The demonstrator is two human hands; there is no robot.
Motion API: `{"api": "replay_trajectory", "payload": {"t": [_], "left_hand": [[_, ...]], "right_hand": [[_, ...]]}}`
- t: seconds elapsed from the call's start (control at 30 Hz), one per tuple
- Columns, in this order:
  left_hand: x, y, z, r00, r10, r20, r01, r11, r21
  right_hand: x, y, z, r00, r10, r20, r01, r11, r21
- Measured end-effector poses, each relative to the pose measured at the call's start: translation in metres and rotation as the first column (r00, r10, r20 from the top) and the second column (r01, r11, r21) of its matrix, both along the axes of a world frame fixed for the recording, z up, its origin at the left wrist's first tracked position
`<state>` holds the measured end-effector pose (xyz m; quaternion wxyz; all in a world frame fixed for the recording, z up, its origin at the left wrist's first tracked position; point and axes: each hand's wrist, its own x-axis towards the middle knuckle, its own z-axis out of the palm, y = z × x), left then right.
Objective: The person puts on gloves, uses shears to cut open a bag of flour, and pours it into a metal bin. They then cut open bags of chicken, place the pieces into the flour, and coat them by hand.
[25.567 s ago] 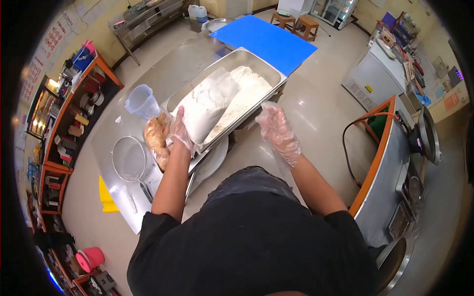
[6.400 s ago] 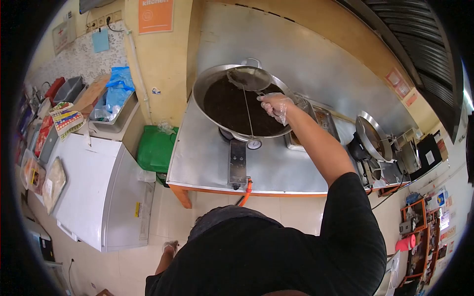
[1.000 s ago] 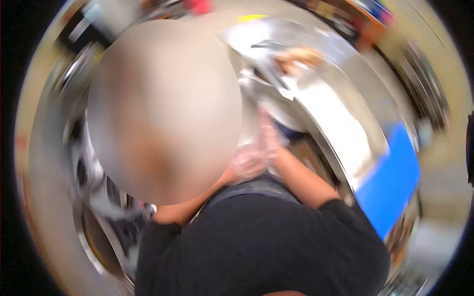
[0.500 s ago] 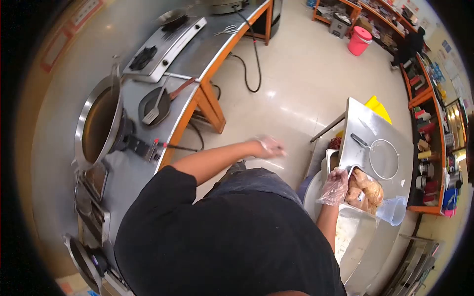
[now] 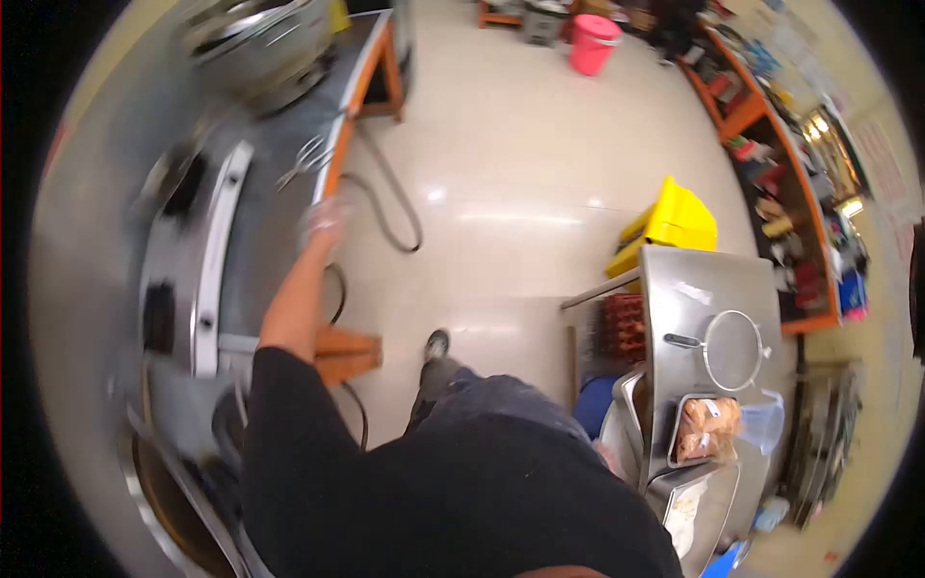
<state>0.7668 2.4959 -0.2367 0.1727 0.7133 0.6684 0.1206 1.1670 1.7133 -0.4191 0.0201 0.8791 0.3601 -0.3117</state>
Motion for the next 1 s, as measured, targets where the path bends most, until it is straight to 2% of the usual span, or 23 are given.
{"api": "replay_trajectory", "payload": {"t": [0.03, 0.07, 0.1, 0.13, 0.17, 0.2, 0.23, 0.27, 0.3, 0.37, 0.43, 0.53, 0.63, 0.67, 0.77, 0.83, 0.87, 0.97, 1.0], "left_hand": [[-0.003, 0.035, 0.000, 0.977, 0.147, 0.155, -0.137, 0.988, -0.071], [0.004, 0.037, 0.041, 0.985, 0.091, 0.149, -0.088, 0.996, -0.023], [-0.004, 0.067, 0.050, 0.991, 0.005, -0.137, -0.001, 1.000, 0.030], [-0.021, 0.102, 0.029, 0.980, 0.011, -0.198, 0.015, 0.991, 0.129], [0.000, 0.101, 0.083, 0.966, 0.082, -0.245, -0.103, 0.992, -0.074], [-0.020, 0.134, 0.060, 0.966, 0.040, -0.254, -0.052, 0.998, -0.038], [-0.039, 0.166, 0.033, 0.947, 0.058, -0.316, -0.060, 0.998, 0.003], [-0.059, 0.198, 0.000, 0.925, 0.022, -0.378, -0.042, 0.998, -0.047], [-0.072, 0.220, -0.018, 0.968, 0.087, -0.237, -0.112, 0.989, -0.094], [-0.070, 0.235, -0.025, 0.976, 0.106, -0.190, -0.121, 0.990, -0.067], [-0.056, 0.213, 0.005, 0.929, 0.049, -0.366, -0.011, 0.994, 0.105], [-0.052, 0.213, 0.034, 0.923, -0.107, -0.370, 0.067, 0.991, -0.119], [-0.058, 0.218, 0.018, 0.937, -0.031, -0.347, -0.004, 0.995, -0.100], [-0.071, 0.232, -0.005, 0.920, -0.058, -0.387, 0.017, 0.994, -0.109], [-0.072, 0.226, -0.006, 0.843, -0.196, -0.501, 0.161, 0.981, -0.112], [-0.069, 0.213, 0.002, 0.905, -0.104, -0.413, 0.075, 0.994, -0.085], [-0.070, 0.210, 0.006, 0.929, -0.054, -0.365, 0.028, 0.997, -0.074], [-0.081, 0.199, -0.005, 0.983, -0.053, -0.176, 0.056, 0.998, 0.013], [-0.082, 0.193, -0.008, 0.990, -0.058, -0.126, 0.071, 0.993, 0.099]], "right_hand": [[-0.005, 0.002, 0.008, 0.989, -0.130, -0.066, 0.121, 0.985, -0.122], [-0.013, 0.014, 0.030, 0.947, -0.288, -0.141, 0.267, 0.952, -0.149], [-0.021, 0.024, 0.047, 0.892, -0.413, -0.185, 0.383, 0.906, -0.177], [-0.031, 0.045, 0.069, 0.845, -0.492, -0.211, 0.461, 0.869, -0.179], [-0.042, 0.061, 0.085, 0.809, -0.543, -0.227, 0.510, 0.839, -0.188], [-0.053, 0.078, 0.097, 0.788, -0.568, -0.237, 0.535, 0.823, -0.193], [-0.063, 0.095, 0.103, 0.781, -0.574, -0.244, 0.543, 0.819, -0.186], [-0.071, 0.109, 0.109, 0.780, -0.575, -0.246, 0.547, 0.818, -0.180], [-0.080, 0.126, 0.125, 0.781, -0.573, -0.249, 0.543, 0.819, -0.184], [-0.093, 0.148, 0.141, 0.790, -0.563, -0.242, 0.538, 0.827, -0.166], [-0.099, 0.165, 0.140, 0.829, -0.515, -0.216, 0.499, 0.857, -0.128], [-0.091, 0.199, 0.146, 0.823, -0.525, -0.216, 0.524, 0.849, -0.069], [-0.074, 0.233, 0.146, 0.668, -0.646, -0.369, 0.677, 0.734, -0.058], [-0.072, 0.246, 0.151, 0.667, -0.646, -0.371, 0.681, 0.731, -0.046], [-0.073, 0.271, 0.159, 0.676, -0.639, -0.365, 0.680, 0.733, -0.023], [-0.073, 0.276, 0.149, 0.701, -0.624, -0.346, 0.657, 0.753, -0.029], [-0.075, 0.289, 0.165, 0.743, -0.583, -0.330, 0.596, 0.800, -0.069], [-0.087, 0.308, 0.181, 0.780, -0.552, -0.294, 0.552, 0.829, -0.093], [-0.086, 0.312, 0.180, 0.814, -0.514, -0.272, 0.518, 0.853, -0.062]]}}
